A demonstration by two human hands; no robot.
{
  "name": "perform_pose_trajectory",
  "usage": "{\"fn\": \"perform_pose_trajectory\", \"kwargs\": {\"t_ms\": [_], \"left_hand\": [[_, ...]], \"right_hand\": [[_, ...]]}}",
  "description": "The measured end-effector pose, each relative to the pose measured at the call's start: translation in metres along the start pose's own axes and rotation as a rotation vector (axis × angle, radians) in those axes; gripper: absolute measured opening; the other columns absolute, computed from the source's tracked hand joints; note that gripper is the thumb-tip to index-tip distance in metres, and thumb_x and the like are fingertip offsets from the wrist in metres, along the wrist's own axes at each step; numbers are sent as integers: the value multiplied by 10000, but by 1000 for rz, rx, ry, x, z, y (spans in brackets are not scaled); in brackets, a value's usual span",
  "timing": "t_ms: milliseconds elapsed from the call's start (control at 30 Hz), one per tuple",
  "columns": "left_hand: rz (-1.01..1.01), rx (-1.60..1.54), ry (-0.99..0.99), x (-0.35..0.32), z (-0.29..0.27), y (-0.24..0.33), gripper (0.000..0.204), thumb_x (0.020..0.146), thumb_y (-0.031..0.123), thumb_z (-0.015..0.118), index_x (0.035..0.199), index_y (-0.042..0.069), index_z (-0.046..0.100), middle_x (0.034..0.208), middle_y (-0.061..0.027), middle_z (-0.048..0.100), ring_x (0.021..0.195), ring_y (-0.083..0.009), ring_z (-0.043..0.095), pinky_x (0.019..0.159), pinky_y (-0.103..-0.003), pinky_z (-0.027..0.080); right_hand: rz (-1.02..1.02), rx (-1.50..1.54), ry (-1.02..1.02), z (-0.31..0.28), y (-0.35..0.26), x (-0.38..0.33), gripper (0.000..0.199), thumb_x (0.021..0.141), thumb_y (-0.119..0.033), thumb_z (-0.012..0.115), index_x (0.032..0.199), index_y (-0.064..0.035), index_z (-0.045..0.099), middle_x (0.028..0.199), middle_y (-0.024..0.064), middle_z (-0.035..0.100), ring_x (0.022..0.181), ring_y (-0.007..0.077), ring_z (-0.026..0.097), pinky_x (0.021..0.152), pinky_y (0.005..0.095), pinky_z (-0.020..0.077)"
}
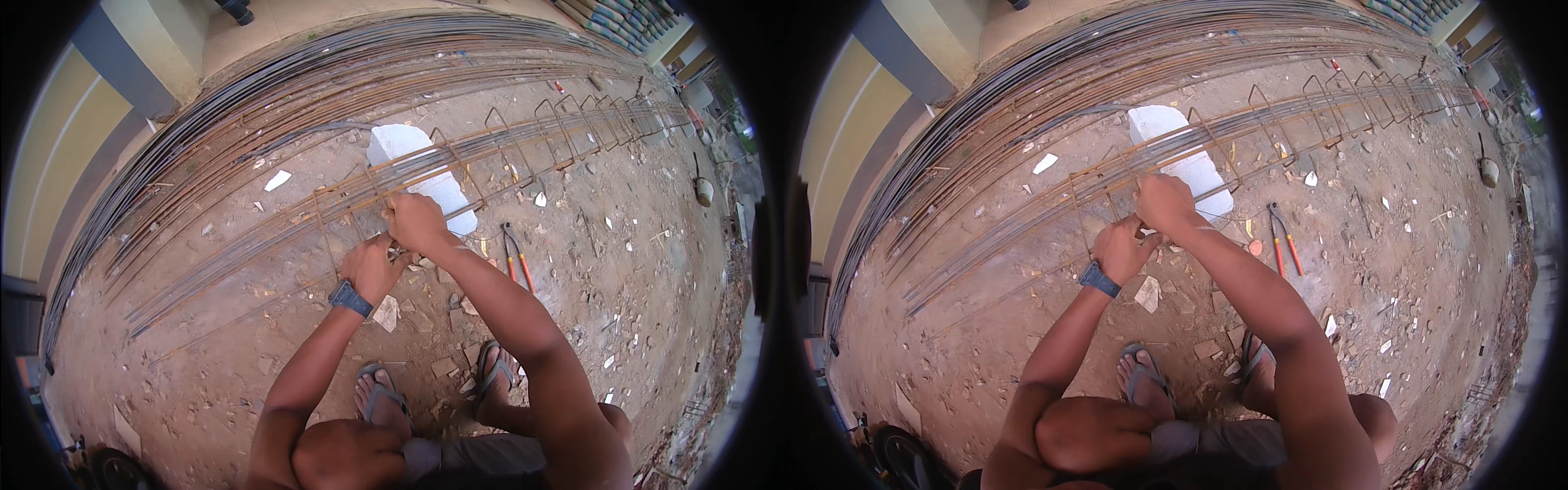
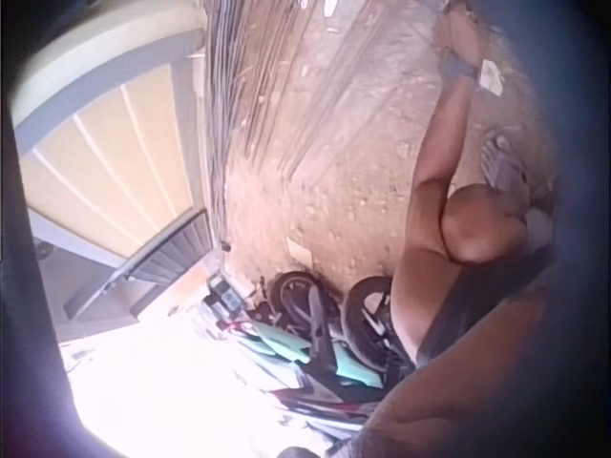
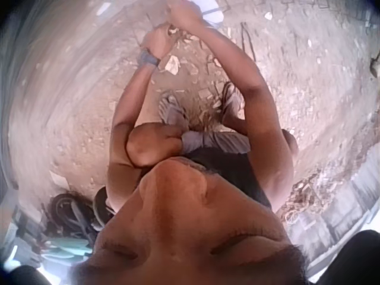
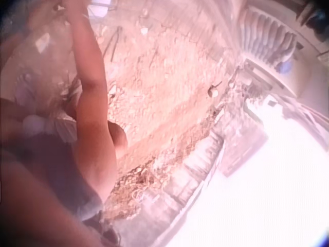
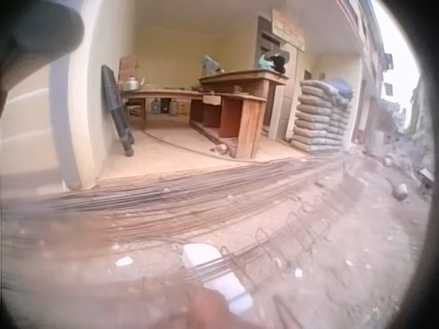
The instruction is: The person assembles a rebar cage by tying metal rods together with wire using pliers. They repeatedly wrap and twist wire around intersections to secure the structure.
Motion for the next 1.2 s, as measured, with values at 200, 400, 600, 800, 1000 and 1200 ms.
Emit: {"fn": "perform_pose_trajectory", "kwargs": {"t_ms": [200, 400, 600, 800, 1000, 1200], "left_hand": [[-12, 62, -89, 8, 4, -2, 388, 772, 356, 830, 970, 39, 726, 840, -159, 727, 773, -344, 709, 675, -429, 552], [336, 177, 374, -12, -73, 11, 399, 813, 387, 807, 1007, 51, 713, 937, -174, 721, 841, -330, 704, 673, -408, 539], [-165, 172, 388, -6, -91, -71, 384, 850, 313, 783, 1100, 44, 672, 809, -131, 712, 685, -289, 677, 630, -396, 522], [-151, -70, 367, -2, -84, -69, 272, 880, 177, 735, 1097, 31, 660, 717, -112, 692, 625, -295, 675, 601, -400, 516], [-149, -334, 407, -8, -80, -88, 225, 912, 164, 712, 1076, 11, 688, 710, -75, 688, 587, -133, 619, 560, -320, 481], [-262, -621, 296, -4, -70, -104, 249, 959, 173, 676, 1138, -1, 685, 780, -58, 715, 594, -70, 588, 538, -254, 468]], "right_hand": [[41, -80, -27, -5, -4, 8, 220, 898, -210, 657, 940, 4, 689, 905, 248, 700, 887, 421, 684, 793, 511, 529], [-59, 116, 74, -30, -15, -8, 192, 902, -194, 641, 914, -6, 673, 844, 222, 688, 845, 411, 673, 768, 508, 514], [-78, 138, 151, -32, -16, -13, 184, 895, -190, 641, 917, -10, 669, 849, 215, 693, 859, 418, 669, 774, 508, 512], [-56, 262, 143, -13, -17, -17, 209, 933, -210, 642, 919, -1, 648, 751, 216, 650, 734, 401, 650, 662, 468, 488], [-51, 349, 187, -10, -31, -14, 227, 931, -222, 613, 891, 0, 641, 768, 246, 666, 769, 451, 656, 712, 535, 501], [-130, 260, 159, 5, -56, 11, 251, 941, -235, 626, 889, 10, 645, 768, 244, 643, 728, 433, 628, 652, 487, 471]]}}
Point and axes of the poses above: each hand's wrist, its own x-axis towards the middle knuckle, its own z-axis out of the palm, y = z × x, the point moved 9 cm from there along x, towards the middle knuckle
